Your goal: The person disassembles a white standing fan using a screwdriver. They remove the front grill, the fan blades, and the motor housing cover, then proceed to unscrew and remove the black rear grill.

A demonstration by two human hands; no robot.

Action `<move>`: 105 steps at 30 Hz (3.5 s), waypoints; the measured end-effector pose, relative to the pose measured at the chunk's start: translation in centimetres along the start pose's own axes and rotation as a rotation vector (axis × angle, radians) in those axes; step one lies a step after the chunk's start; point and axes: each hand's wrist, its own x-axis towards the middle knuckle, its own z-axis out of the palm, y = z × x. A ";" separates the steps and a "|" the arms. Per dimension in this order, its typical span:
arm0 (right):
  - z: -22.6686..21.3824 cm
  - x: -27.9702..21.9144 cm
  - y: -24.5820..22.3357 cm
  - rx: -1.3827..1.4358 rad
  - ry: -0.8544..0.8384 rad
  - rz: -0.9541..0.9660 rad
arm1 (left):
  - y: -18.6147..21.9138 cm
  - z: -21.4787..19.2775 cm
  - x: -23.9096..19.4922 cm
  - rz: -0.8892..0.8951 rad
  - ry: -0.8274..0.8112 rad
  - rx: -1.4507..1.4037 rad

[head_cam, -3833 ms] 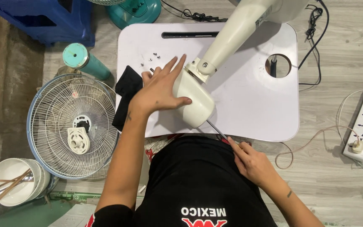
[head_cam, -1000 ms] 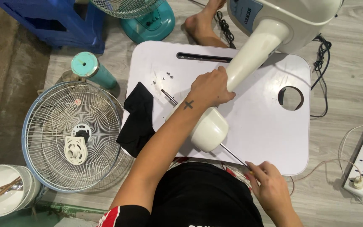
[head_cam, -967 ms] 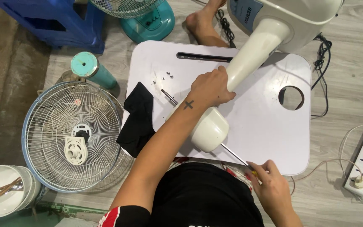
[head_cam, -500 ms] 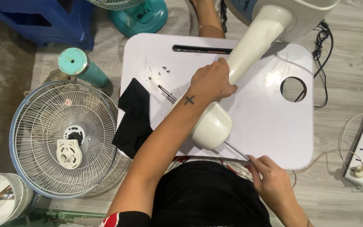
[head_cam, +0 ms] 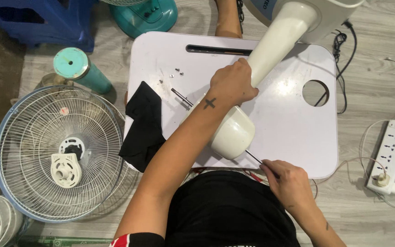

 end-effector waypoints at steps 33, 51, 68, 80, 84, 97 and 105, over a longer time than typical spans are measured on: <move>1.4 1.0 -2.0 0.119 0.092 0.010 | -0.1 -0.1 0.0 0.004 -0.010 0.020; 3.4 1.7 -0.9 0.093 0.086 -0.018 | 0.1 -0.5 -0.2 -0.002 -0.033 0.042; 3.1 2.2 -2.3 0.176 0.078 -0.026 | 0.3 -1.1 -0.6 -0.001 -0.048 0.017; 1.5 2.7 2.9 0.055 -0.003 -0.013 | 0.1 -1.5 -0.9 0.053 -0.052 0.001; -0.6 3.8 6.8 -0.282 0.380 -0.110 | 0.2 -2.0 -1.4 0.111 -0.060 -0.019; 4.1 12.9 2.4 -0.247 0.150 -0.196 | 0.3 -2.1 -0.7 0.081 -0.139 0.047; 4.8 5.9 -2.4 0.552 0.162 -0.538 | 0.4 -2.3 -1.2 0.076 -0.114 0.028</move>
